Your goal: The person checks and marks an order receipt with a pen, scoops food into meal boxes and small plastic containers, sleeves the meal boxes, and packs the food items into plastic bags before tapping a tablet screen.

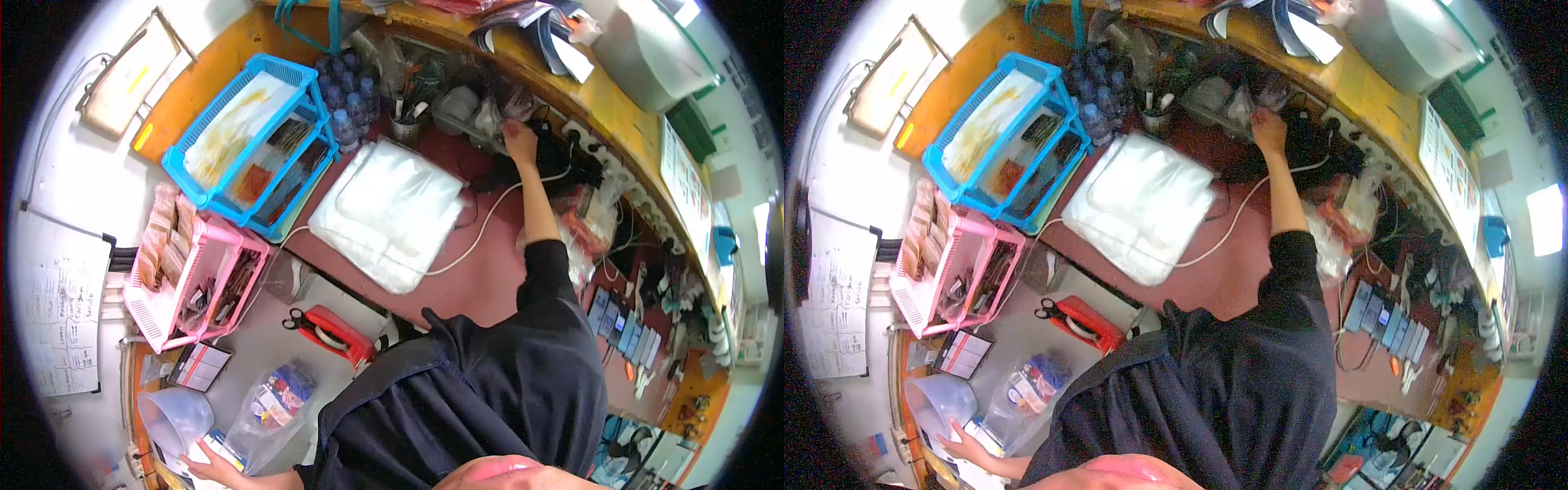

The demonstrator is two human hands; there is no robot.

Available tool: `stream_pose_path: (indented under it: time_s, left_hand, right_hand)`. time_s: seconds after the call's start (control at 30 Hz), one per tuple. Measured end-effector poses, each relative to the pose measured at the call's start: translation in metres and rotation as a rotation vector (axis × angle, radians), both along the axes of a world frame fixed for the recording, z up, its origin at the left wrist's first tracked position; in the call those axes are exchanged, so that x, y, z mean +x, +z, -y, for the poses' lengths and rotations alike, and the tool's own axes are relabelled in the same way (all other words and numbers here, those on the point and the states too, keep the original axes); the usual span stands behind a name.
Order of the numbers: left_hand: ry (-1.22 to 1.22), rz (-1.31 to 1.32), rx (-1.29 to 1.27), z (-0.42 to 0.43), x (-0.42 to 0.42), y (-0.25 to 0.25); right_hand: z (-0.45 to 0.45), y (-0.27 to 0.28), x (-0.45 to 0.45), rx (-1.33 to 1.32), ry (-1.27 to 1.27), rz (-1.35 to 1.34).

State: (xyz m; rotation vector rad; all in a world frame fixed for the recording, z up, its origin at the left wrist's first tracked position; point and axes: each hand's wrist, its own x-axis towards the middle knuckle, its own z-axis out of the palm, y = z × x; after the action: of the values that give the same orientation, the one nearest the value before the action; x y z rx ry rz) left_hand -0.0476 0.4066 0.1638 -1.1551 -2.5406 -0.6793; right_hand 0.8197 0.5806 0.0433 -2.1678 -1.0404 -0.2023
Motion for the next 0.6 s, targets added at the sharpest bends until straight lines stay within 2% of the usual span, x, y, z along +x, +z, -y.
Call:
stream_pose_path:
  time_s: [0.1,0.13,0.17,0.23,0.27,0.33,0.4,0.43,0.5,0.53,0.57,0.6]
  left_hand:
    - [0.019,0.116,-0.013,-0.009,-0.02,-0.025]
    - [0.042,0.147,-0.021,-0.011,-0.019,-0.021]
    - [0.206,0.153,-0.134,-0.01,-0.004,-0.011]
    - [0.307,0.131,-0.221,0.005,-0.012,-0.003]
    - [0.329,0.148,-0.216,0.013,-0.022,-0.006]
    - [0.374,0.183,-0.206,0.03,-0.043,-0.012]
    - [0.309,0.348,-0.196,0.036,-0.047,-0.01]
    - [0.339,0.317,-0.227,0.034,-0.051,-0.014]
    - [0.364,0.251,-0.272,0.033,-0.075,-0.027]
    - [0.361,0.216,-0.286,0.034,-0.081,-0.03]
    - [0.279,0.212,-0.23,0.02,-0.03,-0.011]
    - [0.296,0.225,-0.229,0.022,-0.034,-0.014]
  right_hand:
    - [-0.062,-0.065,0.065,-0.122,-0.098,0.489]
    - [-0.07,-0.067,0.082,-0.162,-0.147,0.292]
    - [-0.074,-0.063,0.099,-0.203,-0.197,0.092]
    - [-0.065,-0.034,0.1,0.116,-0.215,0.053]
    - [-0.049,-0.019,0.088,0.473,-0.18,0.211]
    - [-0.037,-0.061,0.147,0.773,0.09,-0.313]
    - [-0.032,-0.077,0.158,0.489,0.305,-0.246]
    - [-0.036,-0.066,0.139,0.058,0.369,0.084]
    - [-0.048,-0.058,0.102,-0.421,0.243,0.295]
    - [-0.055,-0.057,0.084,-0.461,0.067,0.178]
    - [-0.06,-0.055,0.077,-0.495,-0.104,0.063]
    - [-0.065,-0.07,0.081,-0.425,-0.086,0.099]
